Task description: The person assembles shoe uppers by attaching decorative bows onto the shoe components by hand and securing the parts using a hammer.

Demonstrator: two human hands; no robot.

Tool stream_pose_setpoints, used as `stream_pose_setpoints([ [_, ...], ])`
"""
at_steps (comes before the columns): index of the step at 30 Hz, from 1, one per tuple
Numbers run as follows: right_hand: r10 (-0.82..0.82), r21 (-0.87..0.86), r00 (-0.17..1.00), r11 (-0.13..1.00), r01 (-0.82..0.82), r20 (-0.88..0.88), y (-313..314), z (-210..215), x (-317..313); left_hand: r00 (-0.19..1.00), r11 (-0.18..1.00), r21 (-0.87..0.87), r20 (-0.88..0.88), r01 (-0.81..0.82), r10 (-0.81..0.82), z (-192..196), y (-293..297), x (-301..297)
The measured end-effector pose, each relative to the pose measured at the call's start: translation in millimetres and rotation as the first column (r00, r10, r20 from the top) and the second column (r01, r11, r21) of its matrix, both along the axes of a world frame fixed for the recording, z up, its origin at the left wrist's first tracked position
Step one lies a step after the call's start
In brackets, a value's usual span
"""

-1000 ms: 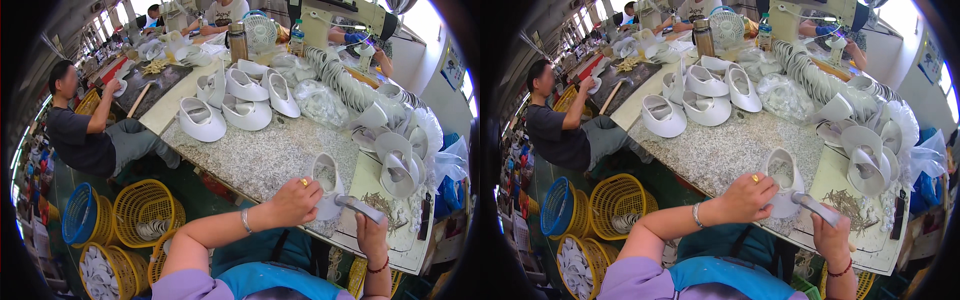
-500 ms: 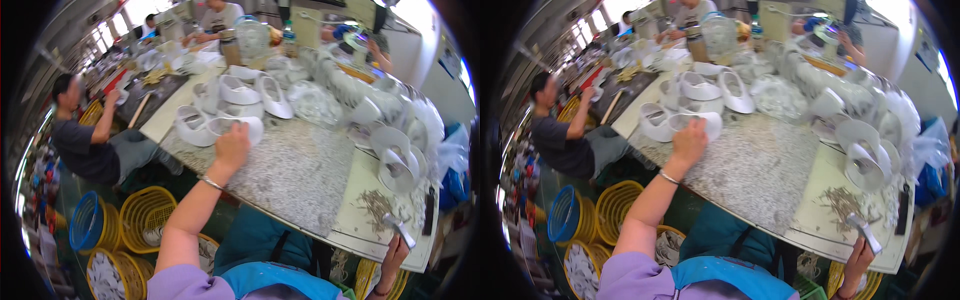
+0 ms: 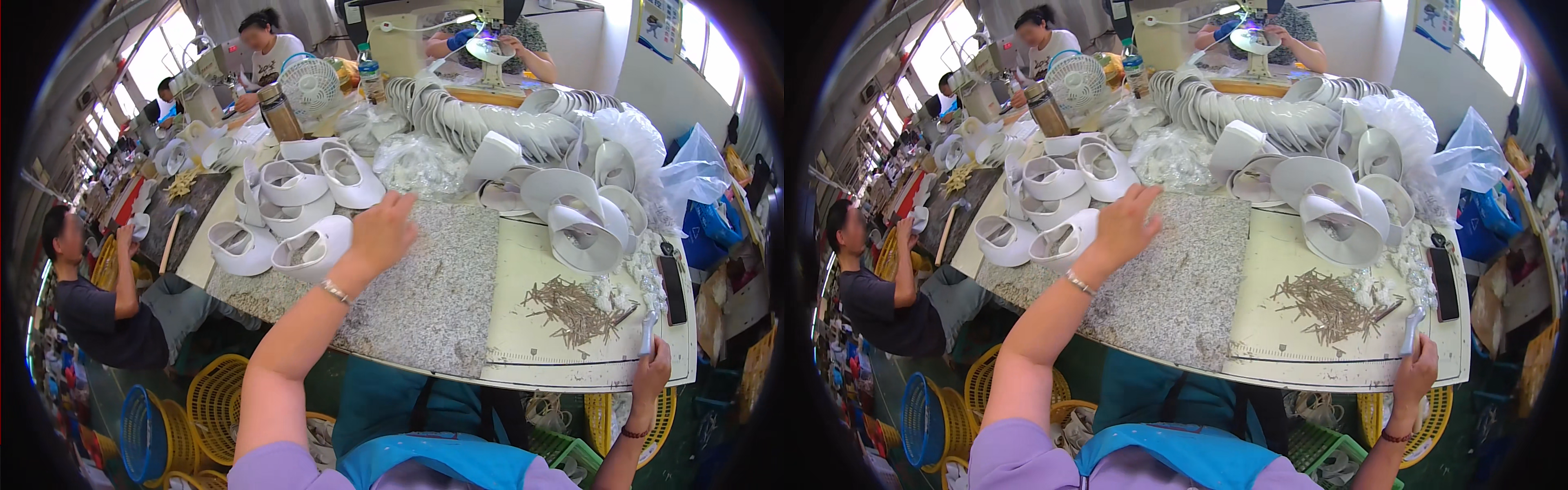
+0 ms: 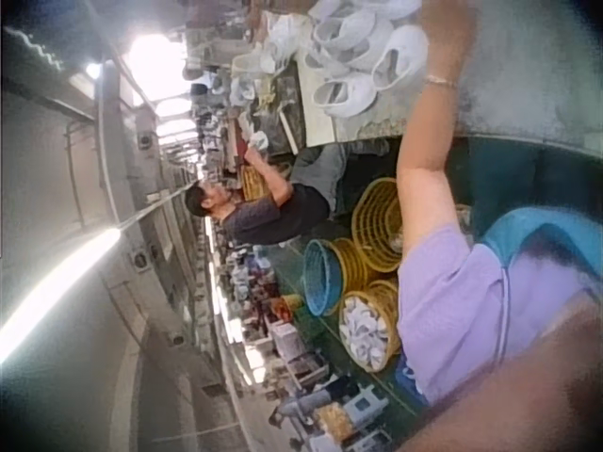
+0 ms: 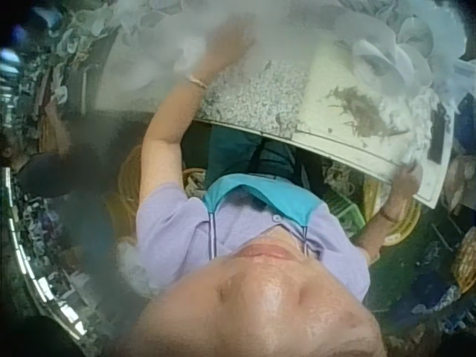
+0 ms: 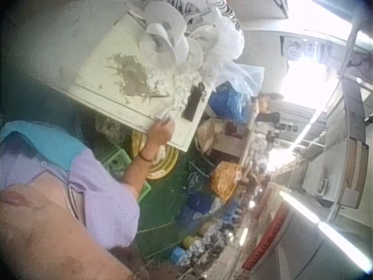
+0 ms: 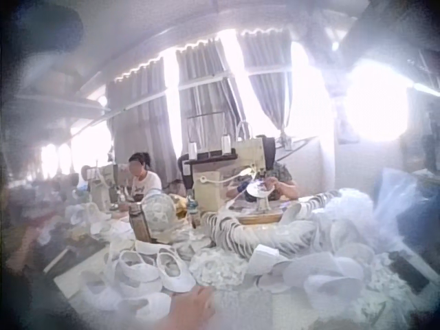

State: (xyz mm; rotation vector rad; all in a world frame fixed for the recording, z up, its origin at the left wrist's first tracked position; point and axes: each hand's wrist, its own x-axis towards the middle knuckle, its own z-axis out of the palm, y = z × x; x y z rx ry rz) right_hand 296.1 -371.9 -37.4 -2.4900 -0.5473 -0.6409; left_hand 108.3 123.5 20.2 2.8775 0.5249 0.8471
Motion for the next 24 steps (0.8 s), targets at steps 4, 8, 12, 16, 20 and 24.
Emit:
stream_pose_setpoints([
  [4,-0.007,-0.097,0.999,0.995,0.011,0.046,8,2,2,0.954,0.981,-0.149,0.288,0.124,-0.077,0,0,86],
  [8,0.033,-0.134,0.998,0.991,-0.026,0.049,13,1,-2,0.985,0.431,-0.887,0.131,0.167,-0.113,41,-1,112],
  [12,0.027,-0.161,1.0,0.987,-0.027,-0.006,16,6,-6,0.931,0.407,-0.845,0.362,0.347,-0.042,41,-10,95],
  [16,0.12,-0.004,0.991,0.993,-0.12,0.065,20,11,-4,0.794,0.239,-0.791,0.599,0.564,0.108,29,-38,67],
  [20,0.317,-0.02,0.901,0.945,-0.326,0.295,79,40,-16,0.779,0.173,-0.786,0.615,0.594,0.119,14,-47,43],
  [24,0.604,-0.04,0.722,0.775,-0.63,0.338,182,81,-33,0.8,0.212,-0.792,0.596,0.572,0.071,12,-61,34],
])
